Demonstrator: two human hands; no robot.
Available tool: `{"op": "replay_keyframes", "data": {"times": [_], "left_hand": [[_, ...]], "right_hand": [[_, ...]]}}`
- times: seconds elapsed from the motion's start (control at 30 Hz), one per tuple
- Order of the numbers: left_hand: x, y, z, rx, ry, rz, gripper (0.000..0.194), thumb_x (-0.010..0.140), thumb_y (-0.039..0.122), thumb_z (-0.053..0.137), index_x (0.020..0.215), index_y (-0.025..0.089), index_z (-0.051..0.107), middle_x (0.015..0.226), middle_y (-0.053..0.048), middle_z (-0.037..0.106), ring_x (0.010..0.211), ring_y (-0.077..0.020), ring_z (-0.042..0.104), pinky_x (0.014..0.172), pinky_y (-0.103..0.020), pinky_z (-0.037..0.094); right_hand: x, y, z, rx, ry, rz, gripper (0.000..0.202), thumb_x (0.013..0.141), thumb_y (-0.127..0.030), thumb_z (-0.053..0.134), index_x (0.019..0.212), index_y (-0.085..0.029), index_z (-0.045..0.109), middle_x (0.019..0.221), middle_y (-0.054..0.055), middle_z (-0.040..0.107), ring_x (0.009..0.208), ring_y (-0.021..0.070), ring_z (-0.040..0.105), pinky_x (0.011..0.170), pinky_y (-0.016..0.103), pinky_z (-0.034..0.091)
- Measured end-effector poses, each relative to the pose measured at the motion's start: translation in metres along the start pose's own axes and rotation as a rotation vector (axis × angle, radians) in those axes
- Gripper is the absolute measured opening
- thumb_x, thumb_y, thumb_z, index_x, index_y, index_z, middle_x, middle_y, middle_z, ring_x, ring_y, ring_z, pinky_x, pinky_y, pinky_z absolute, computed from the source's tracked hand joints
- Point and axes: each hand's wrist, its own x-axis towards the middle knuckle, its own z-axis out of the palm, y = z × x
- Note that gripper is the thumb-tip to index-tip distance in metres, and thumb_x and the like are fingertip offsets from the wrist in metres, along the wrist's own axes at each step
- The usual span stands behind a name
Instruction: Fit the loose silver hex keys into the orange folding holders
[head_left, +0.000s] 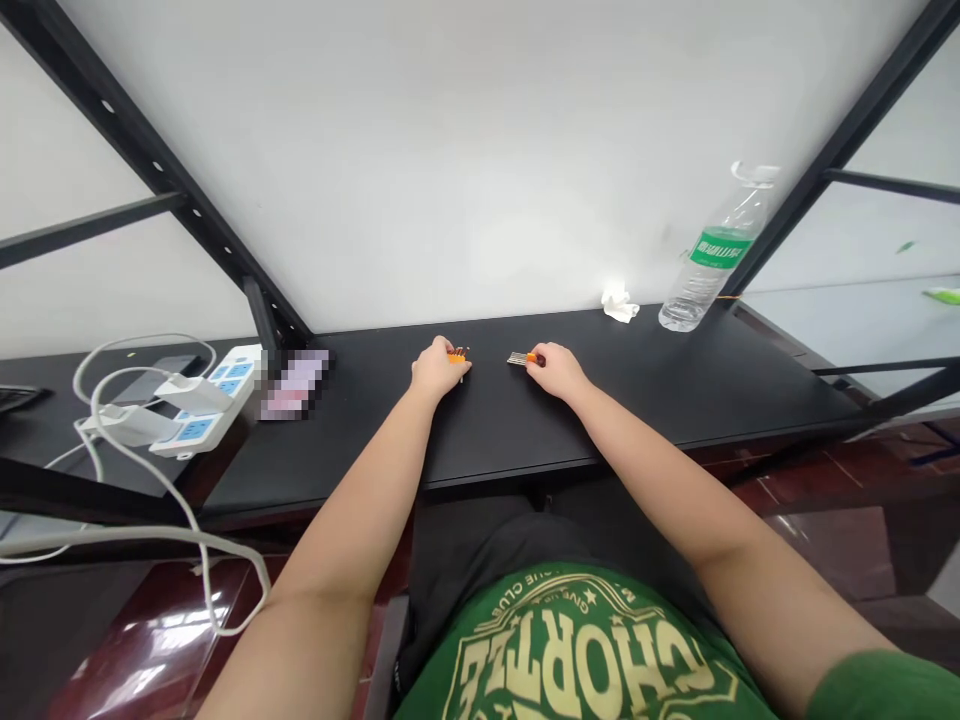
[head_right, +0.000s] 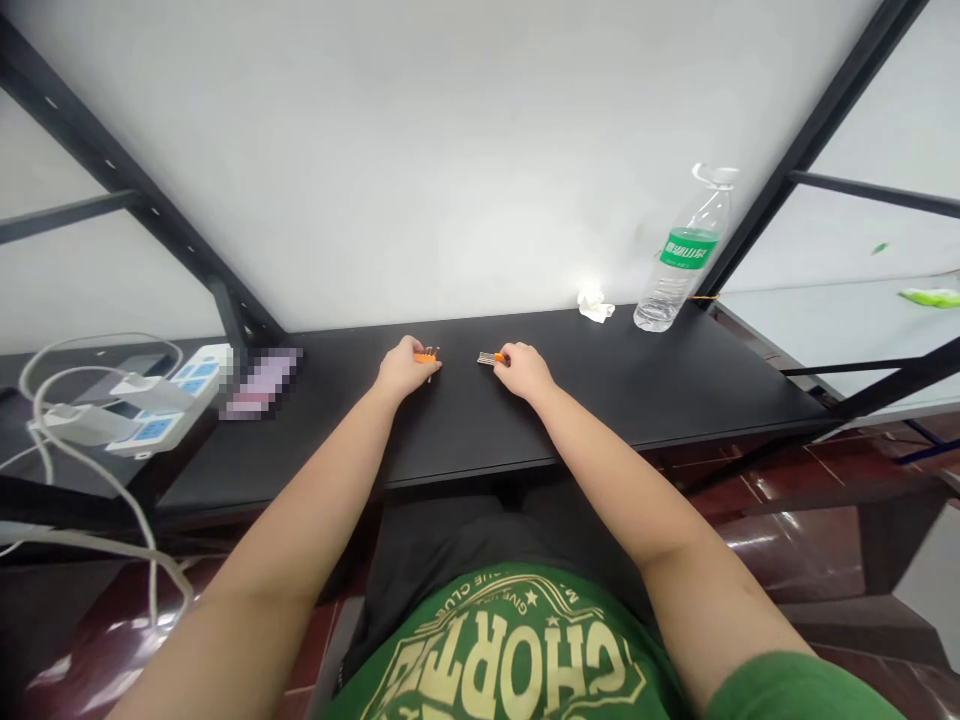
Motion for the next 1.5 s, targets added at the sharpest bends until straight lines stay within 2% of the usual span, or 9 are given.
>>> {"op": "replay_keyframes", "data": {"times": [0.1, 0.23, 0.53, 0.63, 0.87, 1.0, 1.13, 1.37, 1.5], "left_hand": [[0.000, -0.004, 0.001, -0.063, 0.043, 0.087, 0.031, 0.083, 0.030, 0.072, 0.113, 0.028, 0.062, 0.112, -0.010, 0.076, 0.102, -0.0295, 0.071, 0.087, -0.040, 0.054], [-0.003, 0.000, 0.004, -0.031, 0.115, 0.205, 0.024, 0.087, 0.021, 0.061, 0.110, 0.026, 0.068, 0.113, -0.010, 0.076, 0.109, -0.0302, 0.070, 0.094, -0.041, 0.054], [-0.017, 0.023, 0.003, -0.116, 0.035, 0.174, 0.014, 0.078, 0.022, 0.064, 0.087, 0.027, 0.073, 0.082, -0.004, 0.075, 0.083, -0.0268, 0.070, 0.079, -0.039, 0.055], [-0.018, 0.027, 0.006, -0.133, 0.030, 0.173, 0.015, 0.077, 0.022, 0.065, 0.088, 0.026, 0.074, 0.078, -0.004, 0.074, 0.080, -0.0263, 0.070, 0.078, -0.038, 0.055], [-0.020, 0.036, 0.009, -0.176, 0.006, 0.186, 0.018, 0.082, 0.025, 0.063, 0.092, 0.023, 0.077, 0.074, -0.002, 0.074, 0.076, -0.0210, 0.071, 0.080, -0.031, 0.055], [-0.023, 0.039, 0.008, -0.277, -0.091, 0.178, 0.023, 0.090, 0.032, 0.059, 0.097, 0.021, 0.078, 0.074, -0.001, 0.075, 0.065, -0.0171, 0.069, 0.073, -0.027, 0.055], [-0.023, 0.039, 0.008, -0.326, -0.158, 0.148, 0.021, 0.090, 0.029, 0.059, 0.100, 0.020, 0.075, 0.066, 0.001, 0.071, 0.049, -0.0135, 0.062, 0.062, -0.025, 0.053], [-0.023, 0.038, 0.007, -0.374, -0.165, 0.138, 0.020, 0.089, 0.023, 0.058, 0.101, 0.019, 0.073, 0.068, 0.001, 0.070, 0.048, -0.0123, 0.062, 0.056, -0.024, 0.050], [-0.024, 0.037, 0.006, -0.346, -0.166, 0.150, 0.019, 0.091, 0.025, 0.059, 0.102, 0.020, 0.074, 0.069, 0.002, 0.071, 0.052, -0.0123, 0.062, 0.060, -0.024, 0.051]], "right_hand": [[0.000, 0.001, -0.001, 0.000, -0.002, -0.004, 0.009, 0.090, -0.029, 0.062, 0.084, -0.023, 0.063, 0.094, 0.007, 0.067, 0.090, 0.0231, 0.060, 0.073, 0.032, 0.042], [-0.001, 0.000, 0.000, -0.014, -0.011, -0.011, 0.010, 0.091, -0.030, 0.062, 0.084, -0.023, 0.062, 0.093, 0.007, 0.067, 0.088, 0.0227, 0.060, 0.071, 0.032, 0.041], [-0.006, -0.024, 0.006, -0.093, -0.042, -0.052, 0.016, 0.095, -0.039, 0.064, 0.088, -0.024, 0.065, 0.092, 0.007, 0.071, 0.083, 0.0235, 0.062, 0.073, 0.033, 0.041], [-0.007, -0.034, 0.008, -0.076, -0.086, -0.025, 0.022, 0.096, -0.046, 0.065, 0.090, -0.025, 0.066, 0.087, 0.007, 0.073, 0.080, 0.0247, 0.064, 0.074, 0.034, 0.042], [-0.010, -0.045, 0.012, -0.014, -0.140, -0.044, 0.041, 0.091, -0.061, 0.070, 0.110, -0.024, 0.071, 0.096, 0.004, 0.077, 0.086, 0.0225, 0.069, 0.078, 0.031, 0.046], [-0.013, -0.044, 0.009, 0.037, -0.178, -0.058, 0.034, 0.093, -0.052, 0.070, 0.112, -0.024, 0.073, 0.093, 0.002, 0.077, 0.085, 0.0193, 0.068, 0.076, 0.029, 0.046], [-0.015, -0.044, 0.005, 0.070, -0.195, -0.069, 0.025, 0.093, -0.039, 0.069, 0.112, -0.023, 0.074, 0.090, 0.001, 0.077, 0.081, 0.0176, 0.067, 0.074, 0.028, 0.045], [-0.015, -0.041, 0.005, 0.114, -0.209, -0.064, 0.025, 0.093, -0.036, 0.066, 0.113, -0.023, 0.075, 0.088, 0.000, 0.077, 0.080, 0.0171, 0.066, 0.073, 0.027, 0.044], [-0.015, -0.039, 0.005, 0.126, -0.205, -0.067, 0.025, 0.093, -0.035, 0.066, 0.113, -0.023, 0.075, 0.087, 0.000, 0.076, 0.079, 0.0171, 0.065, 0.073, 0.027, 0.044]]}}
